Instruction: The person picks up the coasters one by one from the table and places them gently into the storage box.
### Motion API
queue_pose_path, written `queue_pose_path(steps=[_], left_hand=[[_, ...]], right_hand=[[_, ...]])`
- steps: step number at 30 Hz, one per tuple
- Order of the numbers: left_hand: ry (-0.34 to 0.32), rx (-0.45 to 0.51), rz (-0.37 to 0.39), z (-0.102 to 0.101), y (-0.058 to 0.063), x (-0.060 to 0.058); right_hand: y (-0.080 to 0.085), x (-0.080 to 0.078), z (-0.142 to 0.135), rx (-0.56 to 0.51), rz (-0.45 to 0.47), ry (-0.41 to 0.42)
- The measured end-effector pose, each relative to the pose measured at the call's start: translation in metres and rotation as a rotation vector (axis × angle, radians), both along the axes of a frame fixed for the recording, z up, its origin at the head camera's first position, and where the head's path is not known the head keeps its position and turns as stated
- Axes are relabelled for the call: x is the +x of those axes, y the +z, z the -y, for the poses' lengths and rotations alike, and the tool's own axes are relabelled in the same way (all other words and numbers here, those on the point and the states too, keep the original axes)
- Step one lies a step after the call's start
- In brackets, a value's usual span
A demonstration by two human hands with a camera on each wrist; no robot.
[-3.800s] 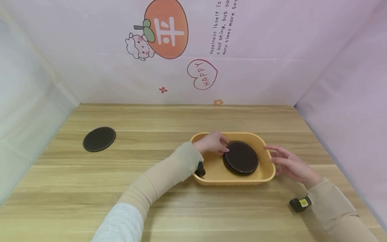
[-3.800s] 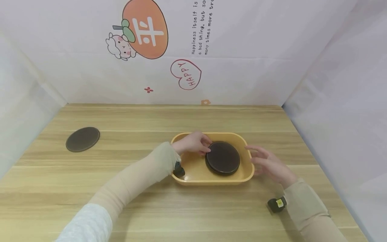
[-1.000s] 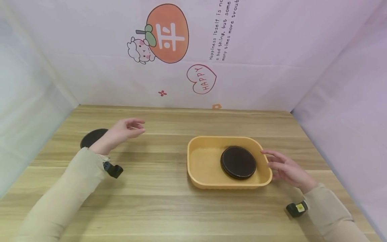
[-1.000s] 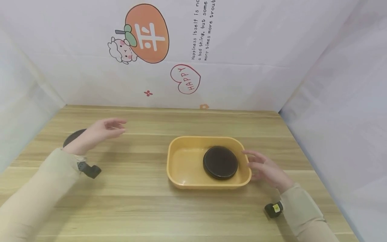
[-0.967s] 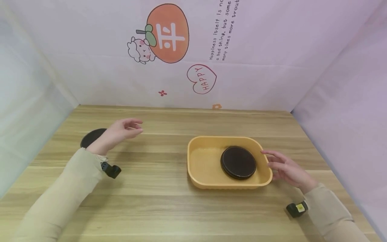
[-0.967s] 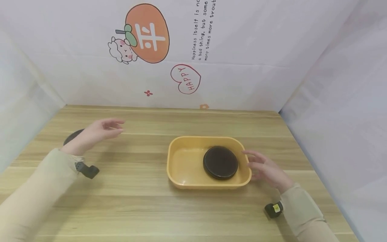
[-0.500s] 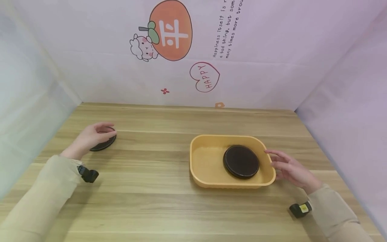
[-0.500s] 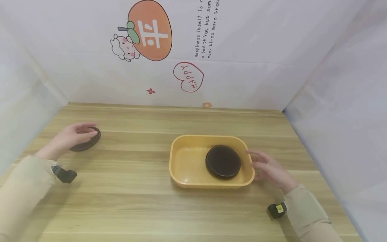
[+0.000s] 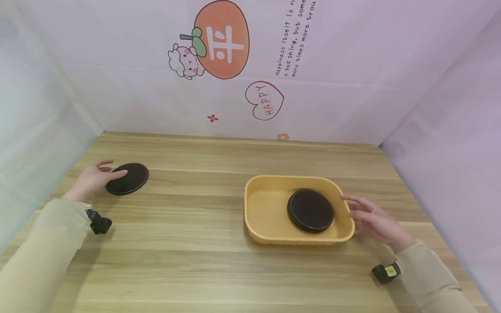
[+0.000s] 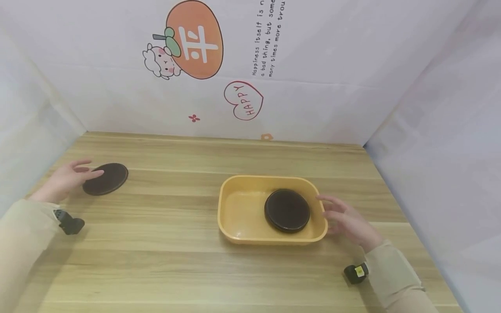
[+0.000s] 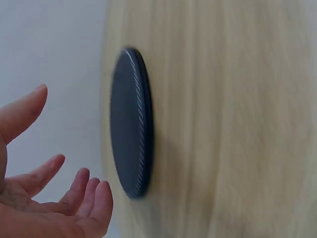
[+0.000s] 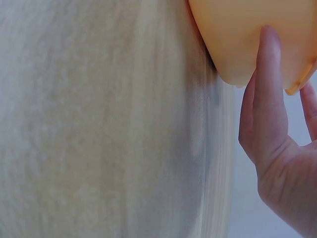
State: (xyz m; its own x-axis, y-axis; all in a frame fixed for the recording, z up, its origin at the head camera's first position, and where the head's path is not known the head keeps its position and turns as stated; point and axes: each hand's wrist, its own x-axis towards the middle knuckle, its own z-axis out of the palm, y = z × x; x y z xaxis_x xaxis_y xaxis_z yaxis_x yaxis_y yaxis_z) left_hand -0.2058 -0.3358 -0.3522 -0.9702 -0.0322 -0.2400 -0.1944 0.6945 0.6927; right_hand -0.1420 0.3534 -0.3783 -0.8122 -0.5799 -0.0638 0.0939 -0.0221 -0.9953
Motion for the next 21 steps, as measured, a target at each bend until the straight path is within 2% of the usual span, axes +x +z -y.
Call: queue_pose_path(steps=[4,11,15,21], left_hand=[[0.024,-0.044,0.018,0.008,-0.002,-0.001],[0.044,0.001,0.077,0.014,-0.011,-0.005],[0.017,-0.04,0.09,0.014,-0.013,-0.007],[-0.048,-0.158,0.11,0.012,-0.015,-0.01]], right_hand=[[0.0,0.0,0.0,-0.017,0.0,0.01],[-0.004,-0.001,0.0,-0.037,-0.008,0.027],[-0.005,-0.002,-0.001,-0.038,-0.009,0.027],[-0.004,-0.002,-0.001,-0.03,-0.008,0.02]])
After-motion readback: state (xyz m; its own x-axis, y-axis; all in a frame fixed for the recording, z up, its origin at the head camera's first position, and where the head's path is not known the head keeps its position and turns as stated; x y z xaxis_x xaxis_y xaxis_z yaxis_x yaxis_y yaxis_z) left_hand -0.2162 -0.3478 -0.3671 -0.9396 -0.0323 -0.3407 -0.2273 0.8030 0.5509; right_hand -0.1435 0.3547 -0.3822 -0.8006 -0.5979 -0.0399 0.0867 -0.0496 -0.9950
